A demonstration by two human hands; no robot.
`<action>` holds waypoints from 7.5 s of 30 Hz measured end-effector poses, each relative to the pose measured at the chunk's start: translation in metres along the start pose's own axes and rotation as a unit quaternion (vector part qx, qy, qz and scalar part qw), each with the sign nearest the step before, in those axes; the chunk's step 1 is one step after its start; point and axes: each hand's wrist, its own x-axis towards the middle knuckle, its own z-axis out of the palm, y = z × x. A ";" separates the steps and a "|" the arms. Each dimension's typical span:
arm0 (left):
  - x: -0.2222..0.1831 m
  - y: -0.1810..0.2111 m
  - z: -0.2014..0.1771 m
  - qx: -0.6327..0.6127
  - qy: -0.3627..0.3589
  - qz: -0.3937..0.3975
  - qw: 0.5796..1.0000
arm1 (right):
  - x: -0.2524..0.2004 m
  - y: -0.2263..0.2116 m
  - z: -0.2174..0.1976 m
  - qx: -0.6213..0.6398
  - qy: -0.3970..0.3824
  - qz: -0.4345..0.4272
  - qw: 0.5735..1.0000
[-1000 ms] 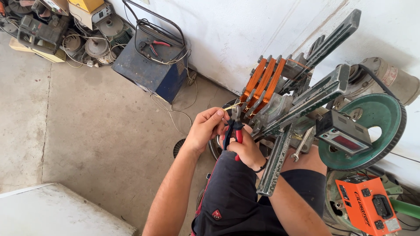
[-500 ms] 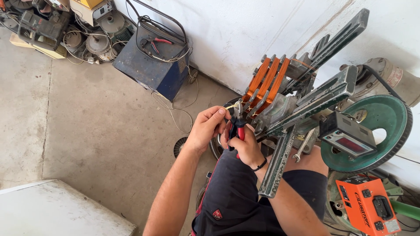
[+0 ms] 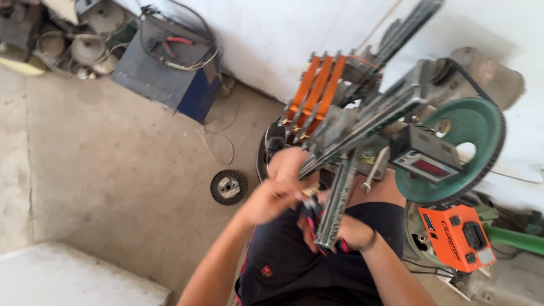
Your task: Preparing and threading wire into a winding machine and cutting it with pliers.
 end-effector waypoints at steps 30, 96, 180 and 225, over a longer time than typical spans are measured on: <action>0.043 0.071 0.055 -0.185 0.008 -0.296 0.937 | -0.058 0.101 -0.011 0.246 0.296 0.071 0.920; 0.097 0.048 -0.014 0.297 0.334 -0.165 0.879 | -0.039 0.112 -0.015 0.171 0.351 0.085 0.917; 0.064 0.030 -0.048 -0.081 0.371 -0.117 0.918 | -0.023 0.106 -0.014 0.092 0.338 0.136 0.927; 0.089 0.027 0.011 0.094 0.294 -0.129 0.942 | -0.024 0.102 -0.010 0.092 0.325 0.108 0.935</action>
